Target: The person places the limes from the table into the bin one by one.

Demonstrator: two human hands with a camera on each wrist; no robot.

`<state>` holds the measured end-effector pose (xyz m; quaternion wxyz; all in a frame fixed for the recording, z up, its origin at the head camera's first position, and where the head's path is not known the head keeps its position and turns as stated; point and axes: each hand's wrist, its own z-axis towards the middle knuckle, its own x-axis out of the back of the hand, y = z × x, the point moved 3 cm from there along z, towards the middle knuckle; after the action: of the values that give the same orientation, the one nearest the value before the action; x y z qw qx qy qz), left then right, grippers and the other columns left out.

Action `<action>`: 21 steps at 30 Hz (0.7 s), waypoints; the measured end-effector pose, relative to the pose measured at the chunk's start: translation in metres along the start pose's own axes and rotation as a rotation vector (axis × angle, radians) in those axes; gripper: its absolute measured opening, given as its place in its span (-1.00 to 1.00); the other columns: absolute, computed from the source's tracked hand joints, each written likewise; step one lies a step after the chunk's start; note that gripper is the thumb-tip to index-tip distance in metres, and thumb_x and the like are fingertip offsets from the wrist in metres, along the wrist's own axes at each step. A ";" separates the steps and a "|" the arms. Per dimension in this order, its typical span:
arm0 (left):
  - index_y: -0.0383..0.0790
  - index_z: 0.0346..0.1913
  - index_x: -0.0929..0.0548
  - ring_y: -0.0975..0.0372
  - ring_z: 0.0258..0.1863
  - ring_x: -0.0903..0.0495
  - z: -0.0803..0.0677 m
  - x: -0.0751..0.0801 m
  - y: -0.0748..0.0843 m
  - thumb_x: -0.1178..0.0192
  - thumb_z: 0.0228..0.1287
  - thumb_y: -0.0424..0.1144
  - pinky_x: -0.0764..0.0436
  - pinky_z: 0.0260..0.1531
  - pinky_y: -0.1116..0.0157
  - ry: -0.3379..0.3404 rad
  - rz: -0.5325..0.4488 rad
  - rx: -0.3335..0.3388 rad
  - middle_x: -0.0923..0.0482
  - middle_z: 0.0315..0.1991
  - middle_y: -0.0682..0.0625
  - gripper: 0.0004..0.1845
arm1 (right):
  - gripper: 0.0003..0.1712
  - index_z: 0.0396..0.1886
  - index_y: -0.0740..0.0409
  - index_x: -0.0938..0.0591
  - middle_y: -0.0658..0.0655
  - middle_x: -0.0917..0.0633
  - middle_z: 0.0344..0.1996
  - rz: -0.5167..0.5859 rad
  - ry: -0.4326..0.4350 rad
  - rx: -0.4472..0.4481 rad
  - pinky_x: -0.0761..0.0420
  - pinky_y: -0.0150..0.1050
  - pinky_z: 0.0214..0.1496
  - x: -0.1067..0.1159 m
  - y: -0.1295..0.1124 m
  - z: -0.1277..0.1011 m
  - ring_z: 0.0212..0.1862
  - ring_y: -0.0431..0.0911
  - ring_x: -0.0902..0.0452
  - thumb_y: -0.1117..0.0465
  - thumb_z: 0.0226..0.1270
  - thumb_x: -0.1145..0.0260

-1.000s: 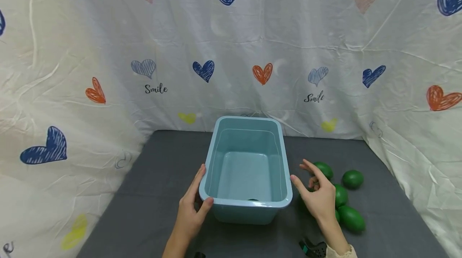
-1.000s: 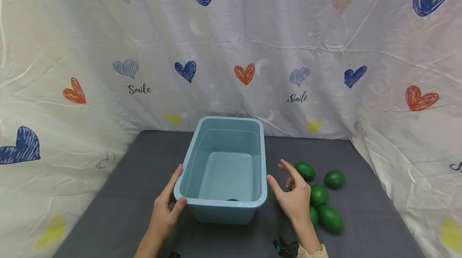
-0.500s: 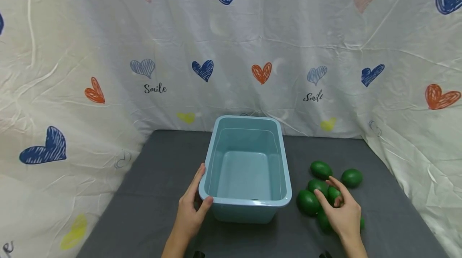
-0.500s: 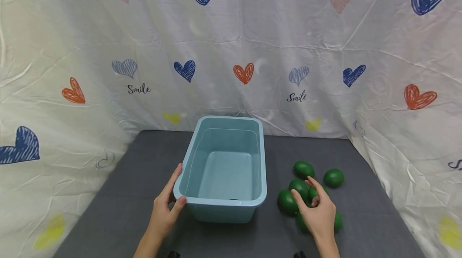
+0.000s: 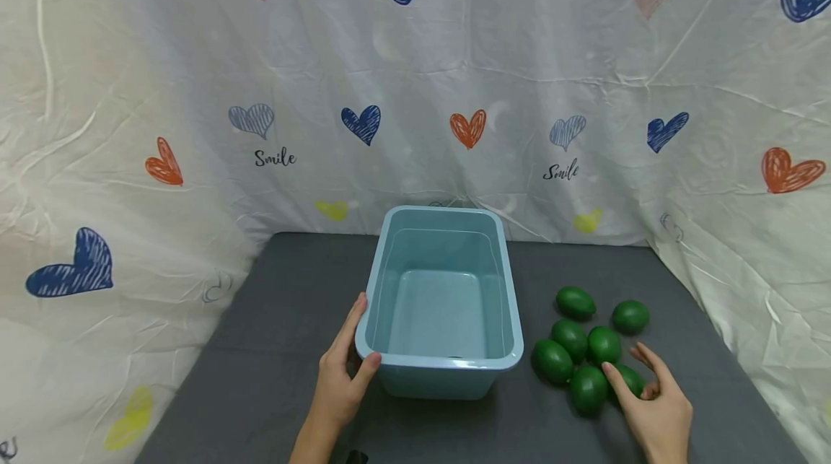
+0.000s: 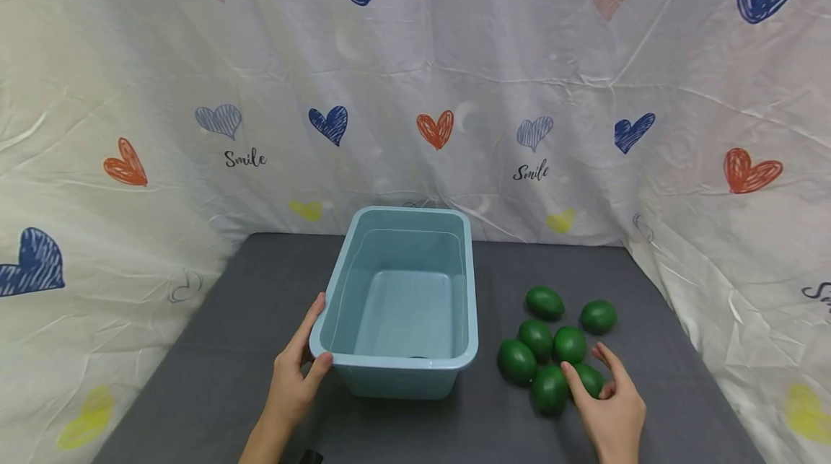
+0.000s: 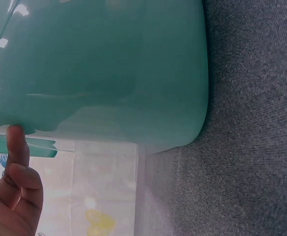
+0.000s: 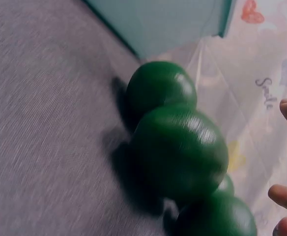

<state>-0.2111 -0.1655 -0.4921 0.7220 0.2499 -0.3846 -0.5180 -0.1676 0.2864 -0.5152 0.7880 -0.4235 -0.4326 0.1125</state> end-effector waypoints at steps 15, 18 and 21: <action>0.00 0.69 -0.24 0.36 0.60 -0.22 0.000 -0.001 -0.002 -0.32 0.39 -0.37 -0.35 0.32 0.57 0.006 -0.032 -0.010 -0.19 0.67 -0.13 -0.14 | -0.07 0.46 0.22 -0.55 0.30 -0.70 -0.29 -0.084 -0.057 -0.196 -0.28 -0.14 -0.62 -0.001 0.030 -0.017 -0.71 -0.04 -0.21 -0.27 0.30 -0.52; 0.00 0.69 -0.24 0.36 0.59 -0.23 -0.001 -0.002 -0.002 -0.32 0.38 -0.37 -0.36 0.31 0.57 0.009 -0.027 -0.011 -0.20 0.66 -0.18 -0.14 | -0.12 0.45 0.24 -0.55 0.15 -0.44 -0.72 -0.092 -0.046 -0.209 -0.26 -0.14 -0.64 -0.001 0.034 -0.017 -0.73 -0.06 -0.16 -0.23 0.34 -0.51; 0.00 0.69 -0.24 0.37 0.58 -0.24 -0.001 -0.002 -0.002 -0.31 0.39 -0.36 -0.37 0.30 0.58 0.011 -0.025 -0.008 -0.20 0.66 -0.13 -0.15 | -0.16 0.45 0.24 -0.54 0.07 -0.33 -0.80 -0.098 -0.049 -0.231 -0.26 -0.14 -0.65 -0.001 0.039 -0.017 -0.74 -0.07 -0.16 -0.18 0.38 -0.49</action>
<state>-0.2113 -0.1646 -0.4946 0.7185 0.2545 -0.3757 -0.5270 -0.1475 0.3004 -0.5505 0.7277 -0.4869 -0.4819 0.0336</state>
